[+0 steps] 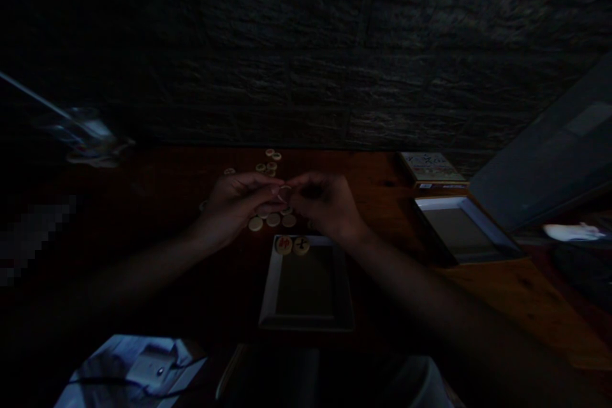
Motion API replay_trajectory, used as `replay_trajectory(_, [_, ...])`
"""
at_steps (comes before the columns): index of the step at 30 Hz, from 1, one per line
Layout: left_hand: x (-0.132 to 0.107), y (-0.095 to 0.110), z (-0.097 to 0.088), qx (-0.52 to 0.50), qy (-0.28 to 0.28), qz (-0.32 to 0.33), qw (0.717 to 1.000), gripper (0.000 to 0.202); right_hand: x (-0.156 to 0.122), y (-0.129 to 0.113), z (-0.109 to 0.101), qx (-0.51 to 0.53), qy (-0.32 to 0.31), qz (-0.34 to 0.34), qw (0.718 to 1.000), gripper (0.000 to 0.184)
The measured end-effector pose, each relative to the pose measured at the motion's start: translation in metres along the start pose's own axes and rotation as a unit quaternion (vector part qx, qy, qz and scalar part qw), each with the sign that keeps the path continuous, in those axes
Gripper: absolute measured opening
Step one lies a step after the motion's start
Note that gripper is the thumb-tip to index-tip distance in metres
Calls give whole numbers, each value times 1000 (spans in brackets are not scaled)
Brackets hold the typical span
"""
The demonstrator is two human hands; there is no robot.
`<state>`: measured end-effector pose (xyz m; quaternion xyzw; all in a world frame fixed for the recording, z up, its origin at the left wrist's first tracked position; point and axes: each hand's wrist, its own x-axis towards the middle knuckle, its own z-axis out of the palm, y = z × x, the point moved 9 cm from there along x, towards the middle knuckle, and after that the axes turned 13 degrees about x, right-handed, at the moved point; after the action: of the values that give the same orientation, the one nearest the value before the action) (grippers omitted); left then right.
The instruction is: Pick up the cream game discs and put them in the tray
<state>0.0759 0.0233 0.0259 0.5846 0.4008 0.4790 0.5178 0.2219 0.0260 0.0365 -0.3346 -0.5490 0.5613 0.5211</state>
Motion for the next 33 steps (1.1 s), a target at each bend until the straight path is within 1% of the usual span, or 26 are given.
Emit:
replay_trajectory(6, [-1,-3,-1,8,-6,11,1000,33,2,3,-4,15,16,13,1000,39])
replay_trajectory(8, [-1,-4,-2,-4,-1,5,1000,32,3,1,-2,20,5,8,1000,41])
replay_trajectory(12, [0,-5,-2,-35,9,-17,999,25,2,-5,2,13,-22,-29,999,38])
replay_trajectory(14, [0,-4,-2,-40,14,-21,999,22,0,-9,2,-21,-27,-53,998,37])
replay_trajectory(16, [0,-2,-2,-44,15,-18,999,21,-3,-17,2,-88,-19,-93,992,33])
replay_trajectory(17, [0,-2,-3,-44,17,-19,999,20,-6,-22,2,-133,-11,-120,984,31])
replay_trajectory(20, [0,-3,-3,-41,17,-25,999,20,-13,-38,5,-254,2,-195,947,25])
replay_trajectory(22, [-1,-3,-3,-36,15,-30,999,20,-16,-43,9,-287,-4,-223,932,23])
replay_trajectory(26, [0,-2,-2,-44,8,-40,998,18,-19,-47,12,-297,-12,-245,923,21])
replay_trajectory(29, [0,-6,2,-73,-15,-63,995,21,-22,-48,15,-295,-25,-257,920,23])
replay_trajectory(33, [-3,-12,15,-97,-93,-101,986,32,-24,-50,19,-291,-40,-263,919,28])
